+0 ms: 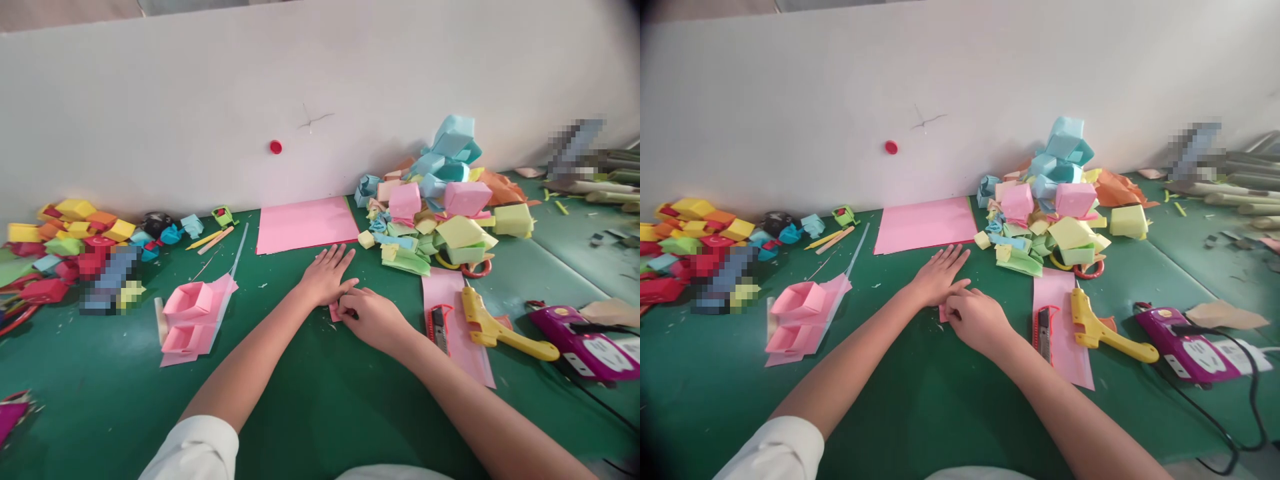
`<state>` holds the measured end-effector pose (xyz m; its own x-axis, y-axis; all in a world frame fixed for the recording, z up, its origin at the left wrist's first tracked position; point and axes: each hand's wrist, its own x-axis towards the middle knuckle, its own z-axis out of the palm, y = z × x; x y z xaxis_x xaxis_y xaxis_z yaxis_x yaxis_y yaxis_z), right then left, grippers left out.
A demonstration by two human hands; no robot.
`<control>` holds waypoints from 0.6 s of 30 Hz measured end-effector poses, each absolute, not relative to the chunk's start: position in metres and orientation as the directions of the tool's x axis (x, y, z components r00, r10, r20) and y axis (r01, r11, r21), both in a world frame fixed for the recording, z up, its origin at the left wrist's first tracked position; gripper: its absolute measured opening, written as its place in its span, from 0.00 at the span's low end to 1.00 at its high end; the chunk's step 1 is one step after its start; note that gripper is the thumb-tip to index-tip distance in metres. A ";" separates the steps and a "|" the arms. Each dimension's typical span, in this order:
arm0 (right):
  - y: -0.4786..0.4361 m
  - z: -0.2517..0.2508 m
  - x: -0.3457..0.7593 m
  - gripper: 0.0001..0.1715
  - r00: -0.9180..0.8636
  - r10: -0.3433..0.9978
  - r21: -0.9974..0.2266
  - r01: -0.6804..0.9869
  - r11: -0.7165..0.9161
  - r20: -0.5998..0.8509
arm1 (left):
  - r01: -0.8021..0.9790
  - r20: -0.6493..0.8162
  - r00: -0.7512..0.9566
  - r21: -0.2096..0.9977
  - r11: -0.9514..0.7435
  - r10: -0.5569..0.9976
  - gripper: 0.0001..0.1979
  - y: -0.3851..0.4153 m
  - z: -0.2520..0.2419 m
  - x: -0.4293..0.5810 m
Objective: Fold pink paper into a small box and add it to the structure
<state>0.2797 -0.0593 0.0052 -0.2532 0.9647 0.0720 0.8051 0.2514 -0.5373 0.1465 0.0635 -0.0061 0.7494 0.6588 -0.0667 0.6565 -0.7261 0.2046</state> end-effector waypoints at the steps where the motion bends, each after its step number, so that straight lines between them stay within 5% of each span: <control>1: -0.060 0.005 0.280 0.10 -0.258 0.963 -0.534 0.806 0.256 0.074 | 0.656 -0.059 0.749 0.202 -0.727 0.660 0.37 0.063 -0.006 0.147; 18: -0.065 0.022 0.276 0.17 -0.277 0.961 -0.380 0.890 0.250 -0.017 | 0.669 -0.020 0.735 0.183 -0.721 0.677 0.42 0.081 -0.008 0.140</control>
<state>0.2756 -0.0650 0.0224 -0.2767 0.9608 -0.0166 0.8904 0.2499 -0.3804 0.1395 0.0812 -0.0078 0.7353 0.6774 -0.0202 0.6689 -0.7205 0.1827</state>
